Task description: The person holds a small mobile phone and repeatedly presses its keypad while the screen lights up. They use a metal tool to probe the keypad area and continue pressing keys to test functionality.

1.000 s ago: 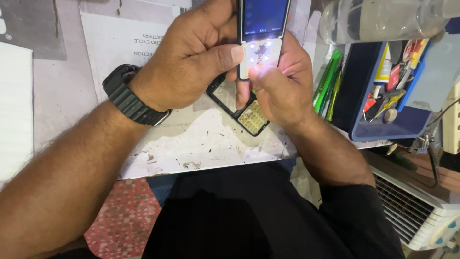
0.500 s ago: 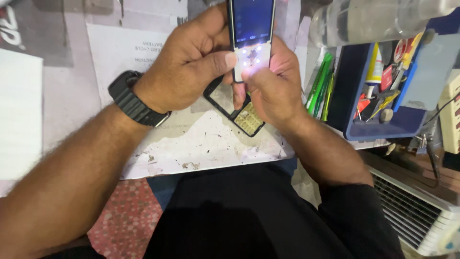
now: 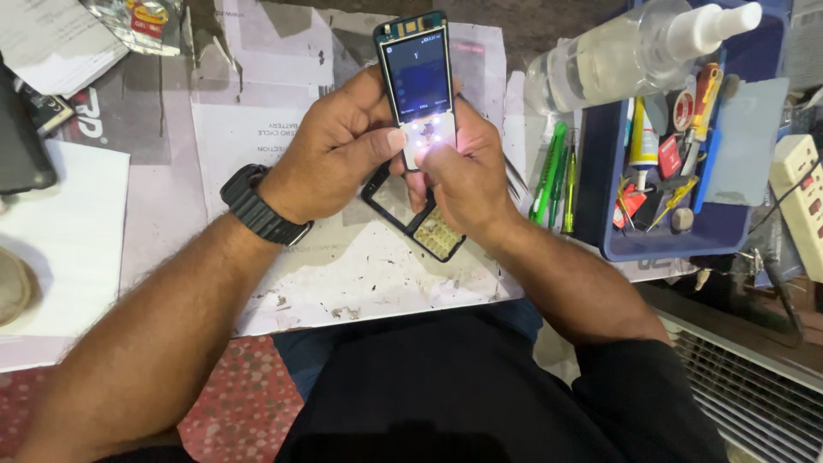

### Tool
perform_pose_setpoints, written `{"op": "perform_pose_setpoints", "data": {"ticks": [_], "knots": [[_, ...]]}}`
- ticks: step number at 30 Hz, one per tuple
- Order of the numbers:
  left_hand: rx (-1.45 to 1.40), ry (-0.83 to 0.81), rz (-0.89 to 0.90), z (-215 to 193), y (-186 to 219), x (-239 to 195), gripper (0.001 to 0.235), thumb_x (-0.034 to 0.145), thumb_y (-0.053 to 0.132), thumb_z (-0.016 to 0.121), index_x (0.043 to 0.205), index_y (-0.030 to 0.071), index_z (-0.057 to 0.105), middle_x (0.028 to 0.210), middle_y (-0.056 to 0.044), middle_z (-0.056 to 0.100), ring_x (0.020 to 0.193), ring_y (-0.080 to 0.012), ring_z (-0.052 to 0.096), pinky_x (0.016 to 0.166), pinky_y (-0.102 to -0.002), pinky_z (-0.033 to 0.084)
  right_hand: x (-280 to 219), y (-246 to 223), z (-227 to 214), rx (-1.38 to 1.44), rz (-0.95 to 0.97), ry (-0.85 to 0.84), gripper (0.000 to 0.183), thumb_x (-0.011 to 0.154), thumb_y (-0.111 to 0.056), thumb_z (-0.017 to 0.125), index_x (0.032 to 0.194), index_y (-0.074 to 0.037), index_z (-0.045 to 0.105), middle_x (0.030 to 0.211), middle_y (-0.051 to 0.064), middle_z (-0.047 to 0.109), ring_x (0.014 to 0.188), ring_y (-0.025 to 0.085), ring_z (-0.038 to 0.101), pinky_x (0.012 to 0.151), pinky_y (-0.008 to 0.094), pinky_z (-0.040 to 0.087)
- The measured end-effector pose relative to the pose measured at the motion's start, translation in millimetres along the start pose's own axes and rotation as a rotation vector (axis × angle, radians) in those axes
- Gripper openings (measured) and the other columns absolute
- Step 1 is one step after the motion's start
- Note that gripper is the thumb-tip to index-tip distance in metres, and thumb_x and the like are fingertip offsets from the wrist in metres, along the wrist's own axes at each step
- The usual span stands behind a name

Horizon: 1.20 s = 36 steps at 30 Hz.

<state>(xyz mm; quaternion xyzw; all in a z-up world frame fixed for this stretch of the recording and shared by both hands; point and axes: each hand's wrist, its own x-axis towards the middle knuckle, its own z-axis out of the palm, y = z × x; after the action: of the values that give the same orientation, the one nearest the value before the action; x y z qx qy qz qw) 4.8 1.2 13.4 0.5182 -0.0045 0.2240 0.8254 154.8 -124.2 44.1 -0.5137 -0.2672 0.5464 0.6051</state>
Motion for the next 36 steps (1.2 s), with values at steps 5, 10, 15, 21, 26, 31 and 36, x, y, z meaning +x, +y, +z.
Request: {"op": "perform_pose_setpoints", "data": {"ticks": [5,10,15,21,26,31,36], "knots": [[0.034,0.003,0.014,4,7,0,0.046,0.112,0.015,0.054,0.154,0.001,0.042,0.107,-0.009,0.072,0.082,-0.0121,0.073,0.074,-0.022,0.054,0,-1,-1,-0.007,0.013,-0.01,0.032,0.087,0.004,0.046,0.118,0.003,0.056,0.089,0.015,0.064,0.061,0.018,0.058,0.048,0.033,0.054],[0.024,0.009,0.01,4,7,1,0.047,0.111,0.013,0.053,0.155,0.0,0.04,0.112,-0.011,0.072,0.085,-0.0134,0.073,0.076,-0.023,0.057,1,-1,0,-0.01,-0.001,-0.019,0.031,0.088,0.004,0.046,0.118,0.003,0.056,0.089,0.016,0.064,0.06,0.017,0.058,0.048,0.032,0.053],[0.052,0.009,0.0,2,2,1,0.045,0.11,0.013,0.052,0.152,0.0,0.041,0.11,-0.01,0.072,0.087,-0.0136,0.075,0.077,-0.025,0.06,1,-3,0,-0.025,-0.006,-0.038,0.033,0.087,0.005,0.045,0.118,0.004,0.056,0.089,0.016,0.065,0.06,0.017,0.058,0.048,0.032,0.054],[0.134,0.052,-0.001,0,-5,-2,0.047,0.112,0.015,0.057,0.153,-0.001,0.041,0.113,-0.007,0.068,0.089,-0.008,0.065,0.081,-0.023,0.057,0,-1,1,-0.019,-0.019,-0.001,0.032,0.087,0.005,0.045,0.116,0.004,0.057,0.086,0.015,0.065,0.056,0.016,0.056,0.045,0.031,0.05],[0.097,0.056,0.008,2,-2,0,0.046,0.112,0.016,0.057,0.152,-0.001,0.042,0.116,-0.007,0.07,0.092,-0.0092,0.069,0.08,-0.023,0.057,2,-2,1,0.0,0.007,-0.007,0.031,0.089,0.005,0.046,0.118,0.005,0.057,0.088,0.016,0.065,0.06,0.016,0.057,0.048,0.032,0.051],[-0.004,0.011,0.037,-4,-5,1,0.038,0.115,0.015,0.058,0.146,-0.002,0.044,0.106,-0.009,0.071,0.08,-0.0094,0.067,0.073,-0.021,0.055,3,0,-6,0.001,-0.001,-0.065,0.034,0.089,0.005,0.048,0.123,0.004,0.055,0.093,0.019,0.068,0.062,0.019,0.061,0.052,0.034,0.055],[-0.195,-0.046,0.037,-11,-11,-2,0.04,0.111,0.016,0.057,0.145,-0.001,0.043,0.108,-0.011,0.072,0.079,-0.0145,0.075,0.07,-0.025,0.064,-2,-8,-12,0.016,-0.017,-0.188,0.034,0.098,0.003,0.05,0.132,0.006,0.054,0.1,0.022,0.07,0.065,0.022,0.066,0.058,0.032,0.058]]}}
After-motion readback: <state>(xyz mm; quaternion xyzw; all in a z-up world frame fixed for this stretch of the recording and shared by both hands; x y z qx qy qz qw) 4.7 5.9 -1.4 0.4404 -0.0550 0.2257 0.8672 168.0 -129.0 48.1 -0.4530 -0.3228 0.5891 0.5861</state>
